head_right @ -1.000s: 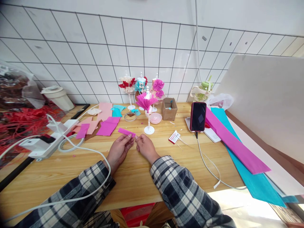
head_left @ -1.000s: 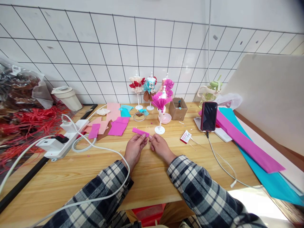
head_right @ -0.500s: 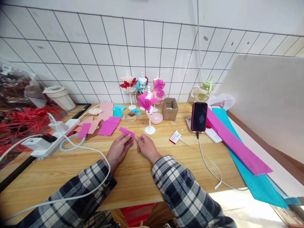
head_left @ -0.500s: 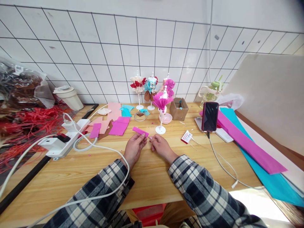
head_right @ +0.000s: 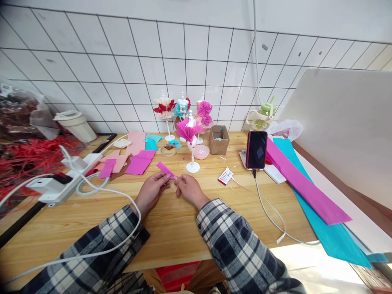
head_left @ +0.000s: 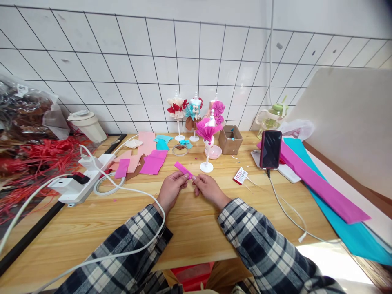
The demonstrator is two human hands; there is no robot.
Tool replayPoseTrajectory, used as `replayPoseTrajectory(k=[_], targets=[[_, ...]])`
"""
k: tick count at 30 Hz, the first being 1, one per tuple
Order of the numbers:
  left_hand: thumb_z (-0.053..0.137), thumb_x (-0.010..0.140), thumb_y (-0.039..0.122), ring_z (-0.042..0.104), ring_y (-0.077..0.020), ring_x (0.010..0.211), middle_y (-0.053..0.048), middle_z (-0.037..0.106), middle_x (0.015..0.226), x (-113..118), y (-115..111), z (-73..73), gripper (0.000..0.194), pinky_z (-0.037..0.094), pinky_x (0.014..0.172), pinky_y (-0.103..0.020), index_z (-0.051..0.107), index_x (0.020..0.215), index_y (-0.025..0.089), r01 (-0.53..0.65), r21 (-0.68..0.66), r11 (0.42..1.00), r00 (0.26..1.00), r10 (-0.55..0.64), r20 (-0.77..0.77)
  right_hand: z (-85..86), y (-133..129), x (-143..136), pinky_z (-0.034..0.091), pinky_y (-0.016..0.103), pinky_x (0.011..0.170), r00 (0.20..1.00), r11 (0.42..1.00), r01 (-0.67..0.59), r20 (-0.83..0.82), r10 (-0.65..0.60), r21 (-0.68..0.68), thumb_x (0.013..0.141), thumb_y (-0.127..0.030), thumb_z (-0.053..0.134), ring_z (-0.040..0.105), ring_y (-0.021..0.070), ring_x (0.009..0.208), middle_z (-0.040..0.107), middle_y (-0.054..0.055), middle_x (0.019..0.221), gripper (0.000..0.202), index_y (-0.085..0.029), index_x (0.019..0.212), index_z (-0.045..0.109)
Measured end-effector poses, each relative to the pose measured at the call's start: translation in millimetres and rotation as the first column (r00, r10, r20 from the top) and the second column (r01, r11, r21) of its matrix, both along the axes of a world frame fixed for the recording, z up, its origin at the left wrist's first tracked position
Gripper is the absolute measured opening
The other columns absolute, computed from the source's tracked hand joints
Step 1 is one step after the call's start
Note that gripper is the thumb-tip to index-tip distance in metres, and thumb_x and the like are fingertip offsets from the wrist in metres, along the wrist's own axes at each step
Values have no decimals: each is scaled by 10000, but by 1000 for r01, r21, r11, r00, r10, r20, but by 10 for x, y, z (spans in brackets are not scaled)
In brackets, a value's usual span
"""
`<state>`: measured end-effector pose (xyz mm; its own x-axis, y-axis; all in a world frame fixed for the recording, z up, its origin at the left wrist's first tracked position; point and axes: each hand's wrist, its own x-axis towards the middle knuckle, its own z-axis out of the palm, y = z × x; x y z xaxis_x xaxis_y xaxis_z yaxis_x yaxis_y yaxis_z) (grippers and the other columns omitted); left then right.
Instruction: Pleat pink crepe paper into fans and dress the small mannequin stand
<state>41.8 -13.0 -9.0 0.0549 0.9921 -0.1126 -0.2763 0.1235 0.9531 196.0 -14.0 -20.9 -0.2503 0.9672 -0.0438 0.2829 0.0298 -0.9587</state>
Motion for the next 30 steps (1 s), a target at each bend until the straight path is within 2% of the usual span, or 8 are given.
replayPoseTrajectory(k=[10, 22, 30], targets=[[819, 604, 322, 544, -103, 612, -26, 660, 714, 2, -9, 33, 265, 436, 601, -219, 722, 765, 136, -7, -8, 1000, 1000, 8, 15, 15, -3, -4, 343, 220, 506, 1000, 999, -2, -23, 1, -49, 929, -456, 458, 479, 107, 449, 557, -45, 479, 331, -192, 741, 522], [807, 630, 331, 550, -104, 637, -24, 648, 722, -22, 15, -16, 267, 438, 615, -212, 723, 794, 138, 24, -13, 1000, 1000, -24, 2, 15, -5, 4, 325, 223, 495, 999, 999, -13, -34, 12, -42, 921, -483, 455, 437, 98, 425, 554, -46, 487, 347, -195, 738, 515], [820, 605, 323, 544, -101, 616, -24, 656, 714, -16, 3, 11, 278, 429, 602, -215, 721, 780, 132, 8, -22, 1000, 1000, -8, 15, 1, -1, -4, 302, 217, 470, 998, 998, -13, -68, 9, -59, 920, -471, 462, 389, 87, 399, 486, -68, 451, 334, -192, 744, 507]])
